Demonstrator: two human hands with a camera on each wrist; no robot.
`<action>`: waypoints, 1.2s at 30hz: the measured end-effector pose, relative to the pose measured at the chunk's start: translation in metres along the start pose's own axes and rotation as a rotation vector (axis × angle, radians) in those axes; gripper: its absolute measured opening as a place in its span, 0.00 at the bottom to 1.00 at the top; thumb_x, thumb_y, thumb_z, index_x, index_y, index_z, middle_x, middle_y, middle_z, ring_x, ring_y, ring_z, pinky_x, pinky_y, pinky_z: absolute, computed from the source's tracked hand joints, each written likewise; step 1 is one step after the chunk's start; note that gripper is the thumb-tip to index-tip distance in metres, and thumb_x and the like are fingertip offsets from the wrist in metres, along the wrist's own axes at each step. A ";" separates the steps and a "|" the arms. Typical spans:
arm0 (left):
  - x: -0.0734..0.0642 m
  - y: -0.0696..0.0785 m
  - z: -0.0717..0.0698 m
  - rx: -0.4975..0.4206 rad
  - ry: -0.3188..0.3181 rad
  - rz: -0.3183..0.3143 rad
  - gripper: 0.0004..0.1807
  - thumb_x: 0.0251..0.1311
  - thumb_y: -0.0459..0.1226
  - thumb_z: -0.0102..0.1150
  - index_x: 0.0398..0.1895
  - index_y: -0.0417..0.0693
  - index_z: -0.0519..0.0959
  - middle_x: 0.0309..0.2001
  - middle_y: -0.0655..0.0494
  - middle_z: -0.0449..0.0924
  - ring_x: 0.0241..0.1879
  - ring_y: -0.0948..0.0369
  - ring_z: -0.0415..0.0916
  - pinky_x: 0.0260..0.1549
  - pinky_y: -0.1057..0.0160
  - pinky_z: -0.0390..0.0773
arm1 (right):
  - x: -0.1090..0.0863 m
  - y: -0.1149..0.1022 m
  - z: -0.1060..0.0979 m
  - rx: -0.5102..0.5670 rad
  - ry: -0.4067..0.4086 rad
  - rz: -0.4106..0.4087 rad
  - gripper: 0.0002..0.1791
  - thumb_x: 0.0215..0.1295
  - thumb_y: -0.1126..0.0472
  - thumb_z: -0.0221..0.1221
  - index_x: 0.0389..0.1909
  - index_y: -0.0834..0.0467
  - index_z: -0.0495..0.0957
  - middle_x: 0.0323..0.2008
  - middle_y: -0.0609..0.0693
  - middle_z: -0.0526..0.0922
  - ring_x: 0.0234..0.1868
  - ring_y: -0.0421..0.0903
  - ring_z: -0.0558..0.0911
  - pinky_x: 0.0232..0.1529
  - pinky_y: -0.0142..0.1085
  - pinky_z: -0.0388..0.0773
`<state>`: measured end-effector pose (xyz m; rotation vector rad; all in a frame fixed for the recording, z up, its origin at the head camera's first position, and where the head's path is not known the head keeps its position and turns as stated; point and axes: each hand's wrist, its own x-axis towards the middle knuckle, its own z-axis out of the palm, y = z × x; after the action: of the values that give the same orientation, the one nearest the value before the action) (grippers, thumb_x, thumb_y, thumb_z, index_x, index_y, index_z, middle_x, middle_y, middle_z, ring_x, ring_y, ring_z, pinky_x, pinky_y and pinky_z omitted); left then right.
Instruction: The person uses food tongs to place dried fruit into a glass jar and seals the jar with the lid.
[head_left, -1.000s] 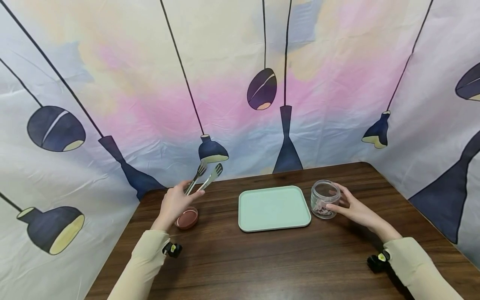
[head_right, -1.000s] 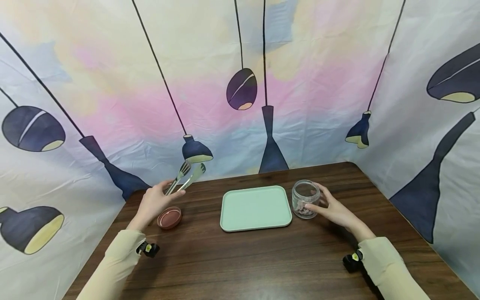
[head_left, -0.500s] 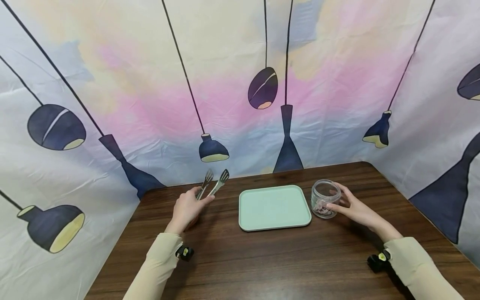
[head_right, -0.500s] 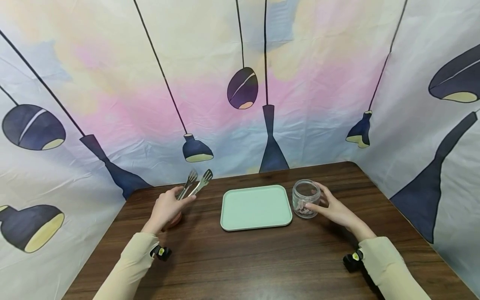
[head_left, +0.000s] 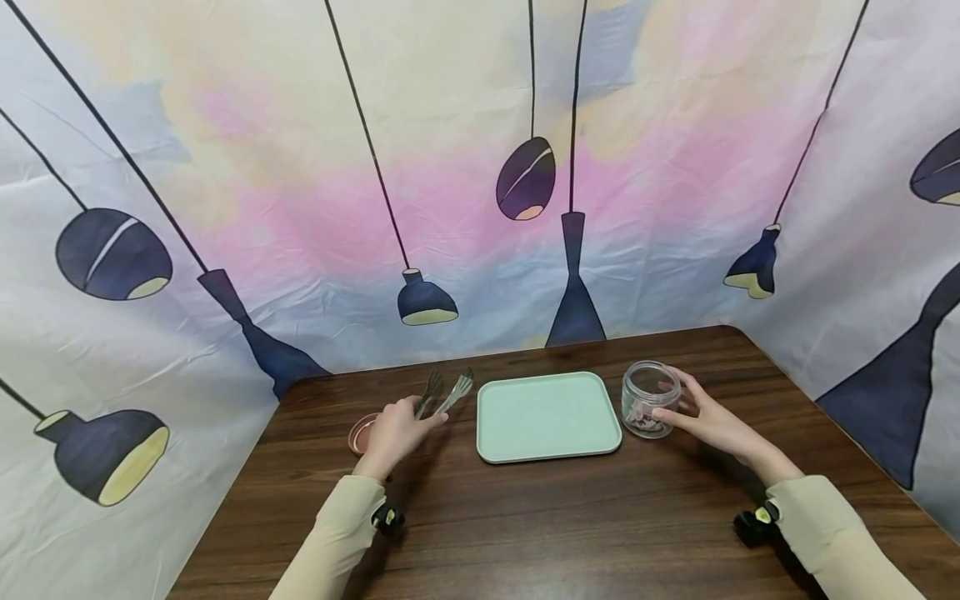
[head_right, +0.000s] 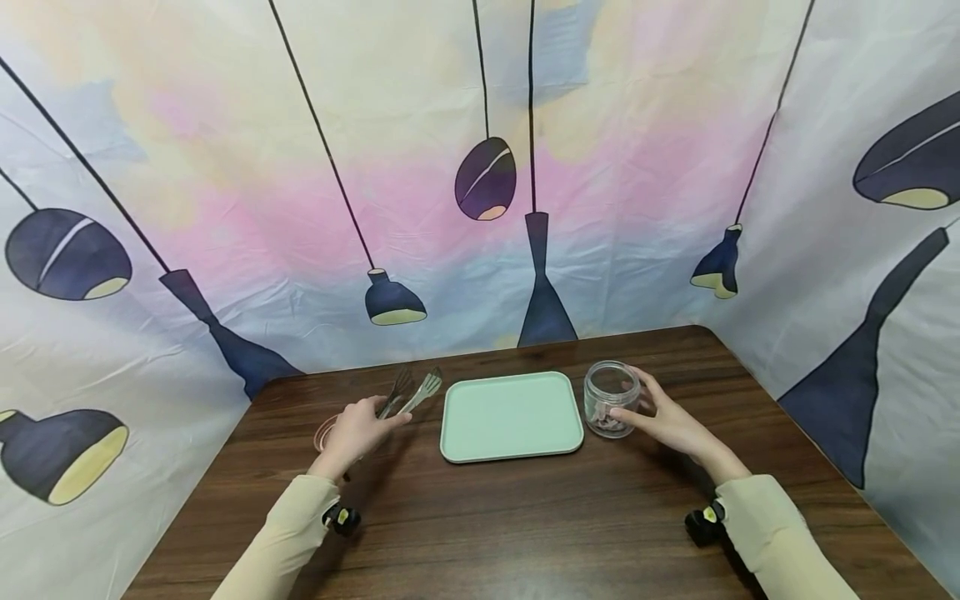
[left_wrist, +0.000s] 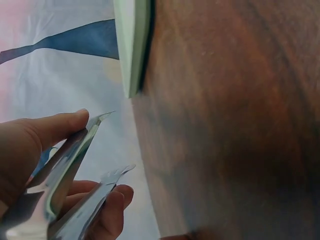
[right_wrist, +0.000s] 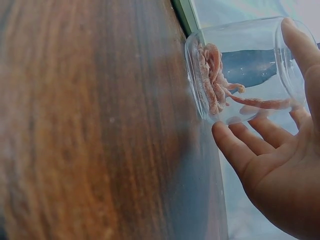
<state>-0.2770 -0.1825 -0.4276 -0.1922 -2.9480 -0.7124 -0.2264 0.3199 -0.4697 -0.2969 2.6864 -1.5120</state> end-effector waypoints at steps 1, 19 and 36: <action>0.000 0.000 0.002 0.008 0.000 -0.001 0.38 0.61 0.54 0.68 0.62 0.31 0.76 0.50 0.34 0.82 0.43 0.44 0.83 0.40 0.45 0.80 | 0.000 0.000 0.000 -0.002 0.000 0.000 0.53 0.71 0.45 0.61 0.82 0.53 0.35 0.75 0.69 0.54 0.73 0.75 0.51 0.63 0.70 0.58; 0.004 0.017 0.025 0.040 -0.070 -0.056 0.26 0.61 0.52 0.69 0.35 0.33 0.79 0.15 0.54 0.65 0.13 0.60 0.61 0.14 0.62 0.62 | -0.001 0.000 0.000 0.001 0.000 -0.004 0.53 0.71 0.46 0.61 0.81 0.55 0.35 0.75 0.69 0.54 0.73 0.75 0.51 0.64 0.69 0.58; 0.013 0.029 0.042 0.077 -0.093 -0.084 0.48 0.61 0.56 0.68 0.65 0.20 0.67 0.25 0.43 0.78 0.13 0.58 0.67 0.12 0.61 0.62 | -0.001 0.001 0.001 0.025 -0.002 -0.012 0.53 0.72 0.47 0.61 0.81 0.54 0.35 0.76 0.69 0.53 0.74 0.75 0.50 0.64 0.69 0.57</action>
<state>-0.2888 -0.1360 -0.4495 -0.0989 -3.0822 -0.6140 -0.2254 0.3196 -0.4709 -0.3135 2.6663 -1.5468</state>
